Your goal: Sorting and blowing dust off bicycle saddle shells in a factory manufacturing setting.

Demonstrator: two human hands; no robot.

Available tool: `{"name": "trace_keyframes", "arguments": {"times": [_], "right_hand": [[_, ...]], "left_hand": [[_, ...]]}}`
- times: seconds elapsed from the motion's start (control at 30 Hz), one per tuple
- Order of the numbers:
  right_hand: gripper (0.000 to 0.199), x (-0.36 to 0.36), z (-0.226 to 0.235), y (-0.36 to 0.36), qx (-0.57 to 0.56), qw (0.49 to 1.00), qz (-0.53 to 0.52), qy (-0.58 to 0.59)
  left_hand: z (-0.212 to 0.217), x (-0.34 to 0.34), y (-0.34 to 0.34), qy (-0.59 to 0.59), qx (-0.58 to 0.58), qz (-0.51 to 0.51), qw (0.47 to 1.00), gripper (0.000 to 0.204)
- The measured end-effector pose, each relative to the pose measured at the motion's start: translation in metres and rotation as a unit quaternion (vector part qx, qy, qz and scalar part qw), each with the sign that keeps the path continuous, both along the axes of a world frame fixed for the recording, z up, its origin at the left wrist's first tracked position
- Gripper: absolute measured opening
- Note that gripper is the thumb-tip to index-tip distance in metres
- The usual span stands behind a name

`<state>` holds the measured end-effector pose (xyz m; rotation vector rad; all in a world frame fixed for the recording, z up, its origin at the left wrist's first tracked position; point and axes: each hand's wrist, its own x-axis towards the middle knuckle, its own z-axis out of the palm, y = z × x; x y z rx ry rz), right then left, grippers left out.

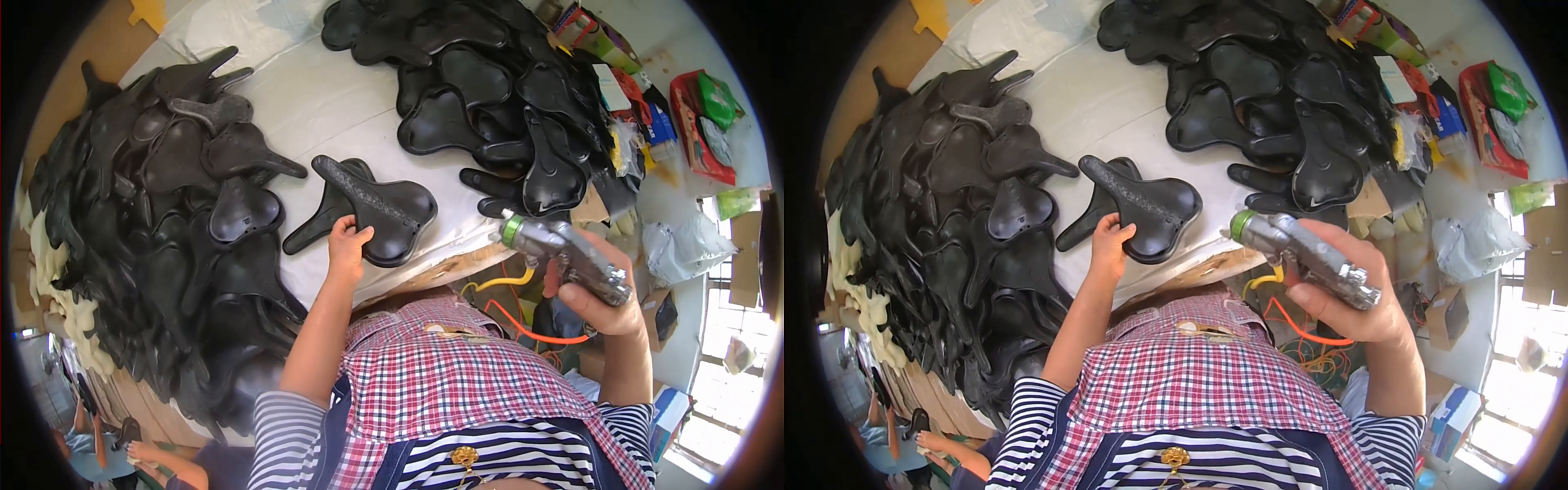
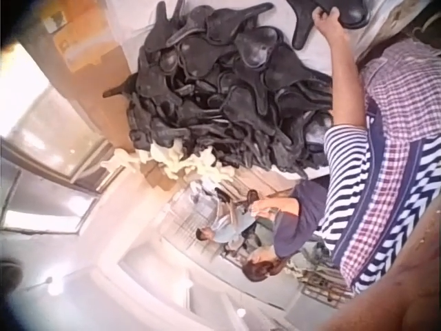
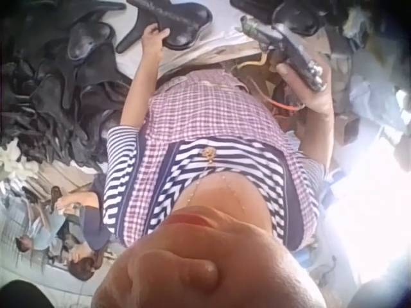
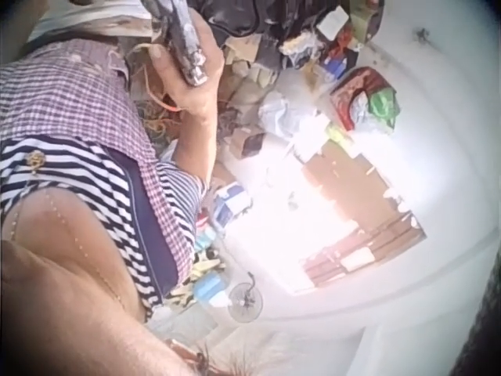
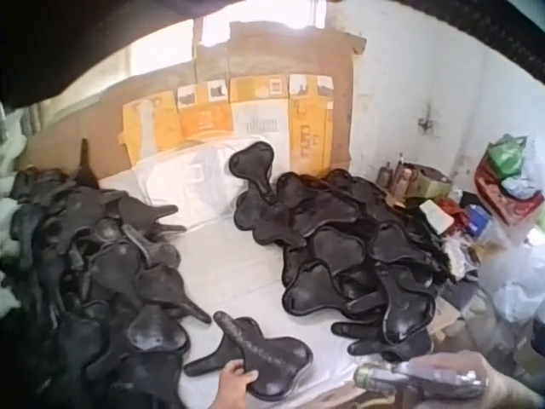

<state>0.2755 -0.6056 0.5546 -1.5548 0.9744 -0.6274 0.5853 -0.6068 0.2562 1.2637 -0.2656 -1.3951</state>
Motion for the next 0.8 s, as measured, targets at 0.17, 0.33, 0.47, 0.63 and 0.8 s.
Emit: {"name": "trace_keyframes", "arguments": {"times": [0.17,0.33,0.47,0.63,0.8], "right_hand": [[0.057,-0.004,0.002,-0.002,0.008,0.997,0.034,0.064],[0.05,0.008,-0.021,0.0,0.046,0.992,0.0,0.116],[0.059,0.042,-0.029,0.007,0.026,0.992,0.127,-0.001],[0.061,0.049,-0.029,0.012,0.004,0.991,0.133,-0.001],[0.061,0.012,-0.01,0.02,0.029,0.993,-0.043,0.105]], "left_hand": [[0.014,0.058,0.045,-0.019,-0.042,0.093,0.995,0.046],[0.053,0.183,0.114,-0.111,-0.103,0.299,0.942,0.044],[0.084,0.239,0.161,-0.134,-0.145,0.372,0.907,0.037],[0.078,0.235,0.161,-0.104,-0.136,0.376,0.911,0.035],[0.058,0.166,0.109,0.019,-0.115,0.27,0.956,0.031]]}}
